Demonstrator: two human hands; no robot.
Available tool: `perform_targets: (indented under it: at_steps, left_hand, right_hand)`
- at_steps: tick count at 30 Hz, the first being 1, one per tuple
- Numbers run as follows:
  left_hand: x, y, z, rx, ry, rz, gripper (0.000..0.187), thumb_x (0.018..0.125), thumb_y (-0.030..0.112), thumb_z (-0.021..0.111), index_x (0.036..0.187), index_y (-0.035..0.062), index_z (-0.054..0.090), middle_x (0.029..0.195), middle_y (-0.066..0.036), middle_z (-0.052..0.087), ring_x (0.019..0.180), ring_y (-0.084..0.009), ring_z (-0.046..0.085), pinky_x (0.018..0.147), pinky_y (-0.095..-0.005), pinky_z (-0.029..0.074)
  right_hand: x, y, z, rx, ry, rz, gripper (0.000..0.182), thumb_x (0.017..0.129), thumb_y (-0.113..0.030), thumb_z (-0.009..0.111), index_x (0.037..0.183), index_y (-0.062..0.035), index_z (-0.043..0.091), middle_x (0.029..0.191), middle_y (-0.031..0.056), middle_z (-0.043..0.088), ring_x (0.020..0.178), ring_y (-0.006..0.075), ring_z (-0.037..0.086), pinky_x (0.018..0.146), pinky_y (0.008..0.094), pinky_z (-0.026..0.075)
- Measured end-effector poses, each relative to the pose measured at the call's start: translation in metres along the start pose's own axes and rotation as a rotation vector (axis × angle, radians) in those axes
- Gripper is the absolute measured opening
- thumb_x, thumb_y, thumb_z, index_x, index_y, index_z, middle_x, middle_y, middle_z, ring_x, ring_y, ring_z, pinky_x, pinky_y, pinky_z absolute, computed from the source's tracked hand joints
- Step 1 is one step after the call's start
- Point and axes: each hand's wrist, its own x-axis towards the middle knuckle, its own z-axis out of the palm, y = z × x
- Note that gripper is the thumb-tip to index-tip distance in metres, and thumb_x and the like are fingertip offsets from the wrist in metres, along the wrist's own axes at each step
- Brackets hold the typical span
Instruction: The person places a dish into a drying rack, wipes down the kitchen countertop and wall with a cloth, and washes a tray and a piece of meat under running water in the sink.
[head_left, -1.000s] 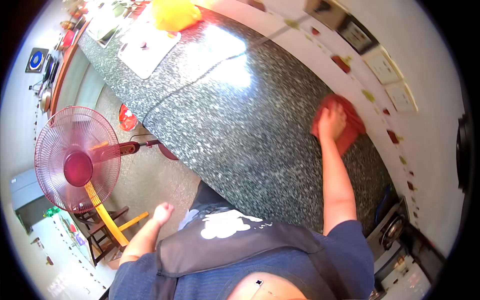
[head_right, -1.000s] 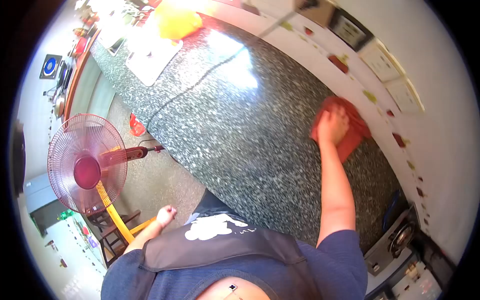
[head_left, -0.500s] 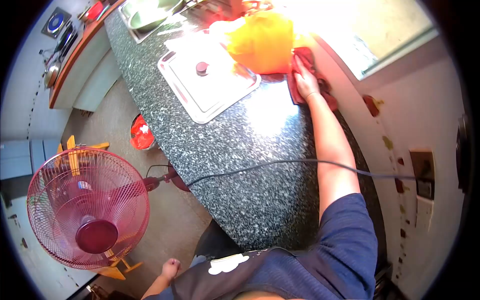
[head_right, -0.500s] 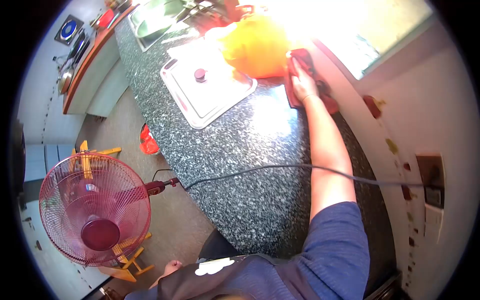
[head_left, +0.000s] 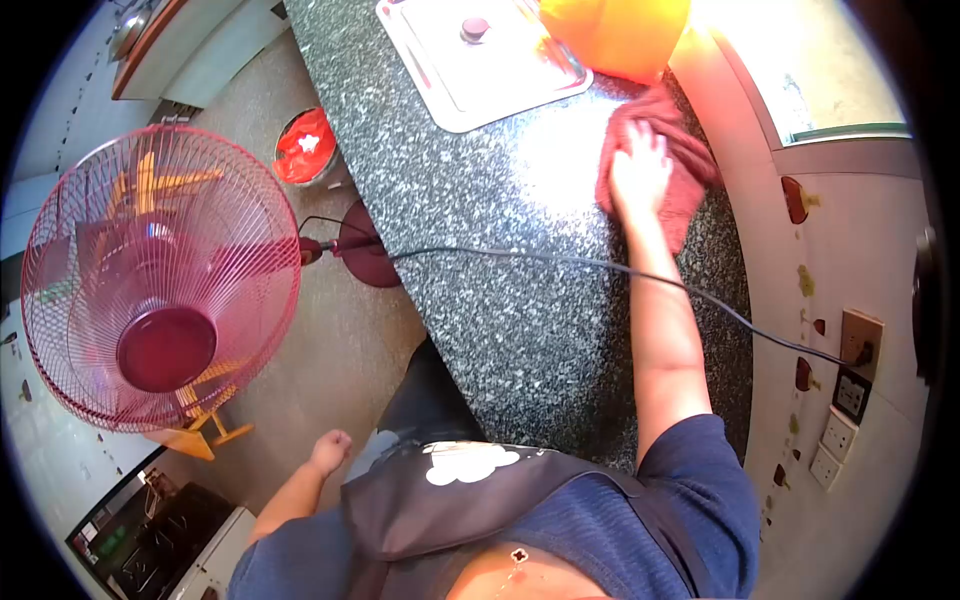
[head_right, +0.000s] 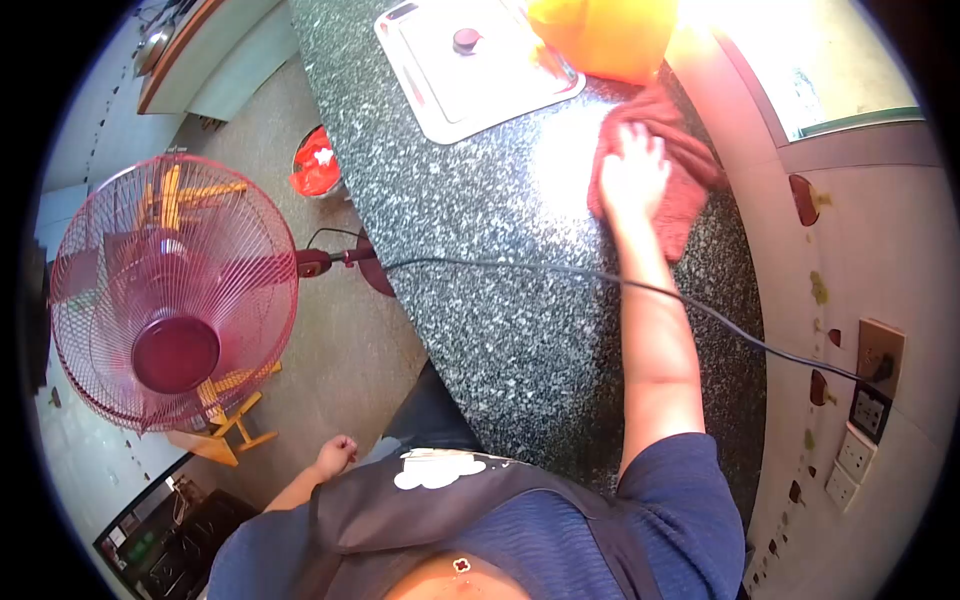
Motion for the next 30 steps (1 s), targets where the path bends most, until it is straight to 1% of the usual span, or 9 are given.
perform_targets:
  at_steps: [4, 7, 13, 16, 19, 21, 25, 27, 30]
  left_hand:
    - [0.026, -0.042, -0.003, 0.153, -0.069, -0.043, 0.013, 0.088, 0.017, 0.061, 0.084, 0.0058, 0.066, 0.076, -0.007, 0.068, 0.07, -0.0177, 0.065, 0.069, -0.0336, 0.052]
    - [0.028, -0.039, -0.005, 0.118, 0.012, 0.053, 0.015, 0.089, 0.018, 0.059, 0.087, 0.0062, 0.067, 0.078, -0.008, 0.069, 0.074, -0.0192, 0.066, 0.071, -0.0347, 0.052]
    - [0.024, -0.079, -0.008, 0.076, 0.059, 0.042, 0.016, 0.091, 0.018, 0.058, 0.091, 0.0058, 0.069, 0.081, -0.01, 0.069, 0.078, -0.02, 0.067, 0.072, -0.0358, 0.053]
    - [-0.025, -0.031, -0.025, 0.06, 0.098, -0.093, 0.019, 0.094, 0.02, 0.058, 0.09, 0.0051, 0.069, 0.081, -0.009, 0.07, 0.073, -0.0182, 0.067, 0.067, -0.0351, 0.053]
    - [-0.011, -0.128, -0.03, -0.222, 0.12, -0.2, 0.022, 0.094, 0.023, 0.06, 0.088, 0.0037, 0.068, 0.078, -0.008, 0.069, 0.069, -0.0164, 0.065, 0.065, -0.033, 0.053]
    - [-0.03, -0.127, -0.036, -0.232, 0.225, -0.223, 0.022, 0.094, 0.024, 0.061, 0.088, 0.0038, 0.068, 0.077, -0.007, 0.068, 0.069, -0.0151, 0.064, 0.065, -0.0324, 0.053]
    - [-0.044, -0.188, -0.003, -0.295, 0.368, -0.28, 0.022, 0.092, 0.025, 0.065, 0.085, 0.0041, 0.067, 0.074, -0.006, 0.067, 0.071, -0.0119, 0.062, 0.066, -0.0315, 0.051]
    - [-0.054, -0.194, 0.009, -0.171, 0.276, -0.29, 0.02, 0.092, 0.021, 0.064, 0.082, 0.0036, 0.066, 0.074, -0.006, 0.067, 0.072, -0.0117, 0.061, 0.066, -0.0322, 0.051]
    - [-0.053, -0.174, 0.028, -0.198, 0.325, -0.259, 0.02, 0.092, 0.019, 0.063, 0.079, 0.0033, 0.064, 0.072, -0.005, 0.065, 0.069, -0.0124, 0.06, 0.063, -0.0323, 0.05]
  right_hand:
    - [-0.081, -0.121, -0.066, 0.235, -0.246, -0.46, 0.042, 0.082, -0.012, 0.048, 0.12, -0.0124, 0.063, 0.135, 0.0108, 0.057, 0.133, 0.0339, 0.044, 0.098, 0.0519, 0.039]
    - [-0.155, -0.165, -0.066, 0.481, -0.425, -0.769, 0.047, 0.087, -0.018, 0.05, 0.132, -0.0125, 0.058, 0.146, 0.0084, 0.048, 0.138, 0.0357, 0.039, 0.114, 0.0533, 0.028]
    - [-0.052, -0.271, -0.007, 0.492, -0.25, -0.872, 0.052, 0.093, -0.028, 0.052, 0.143, -0.0137, 0.048, 0.15, 0.0086, 0.045, 0.138, 0.033, 0.04, 0.114, 0.0467, 0.032]
    - [0.024, -0.335, 0.037, 0.387, -0.159, -0.869, 0.053, 0.096, -0.034, 0.047, 0.146, -0.0173, 0.045, 0.153, 0.0068, 0.041, 0.141, 0.0329, 0.036, 0.114, 0.048, 0.032]
    - [0.088, -0.392, 0.063, 0.305, -0.128, -0.818, 0.054, 0.098, -0.042, 0.042, 0.148, -0.0199, 0.043, 0.156, 0.0041, 0.038, 0.144, 0.0312, 0.032, 0.117, 0.0488, 0.026]
    - [0.121, -0.419, 0.064, 0.258, -0.183, -0.749, 0.057, 0.096, -0.046, 0.044, 0.148, -0.021, 0.044, 0.158, 0.002, 0.034, 0.146, 0.03, 0.029, 0.119, 0.0483, 0.023]
    - [0.144, -0.44, 0.082, 0.229, -0.093, -0.719, 0.061, 0.095, -0.052, 0.045, 0.148, -0.0225, 0.044, 0.158, 0.0018, 0.035, 0.147, 0.03, 0.027, 0.119, 0.0485, 0.02]
    - [0.138, -0.431, 0.085, 0.274, -0.086, -0.751, 0.056, 0.097, -0.047, 0.043, 0.148, -0.0241, 0.044, 0.156, -0.0001, 0.038, 0.146, 0.0271, 0.03, 0.119, 0.0466, 0.022]
    - [0.108, -0.405, 0.077, 0.269, -0.059, -0.82, 0.052, 0.095, -0.035, 0.044, 0.145, -0.023, 0.047, 0.154, 0.0007, 0.041, 0.144, 0.0275, 0.034, 0.117, 0.0463, 0.025]
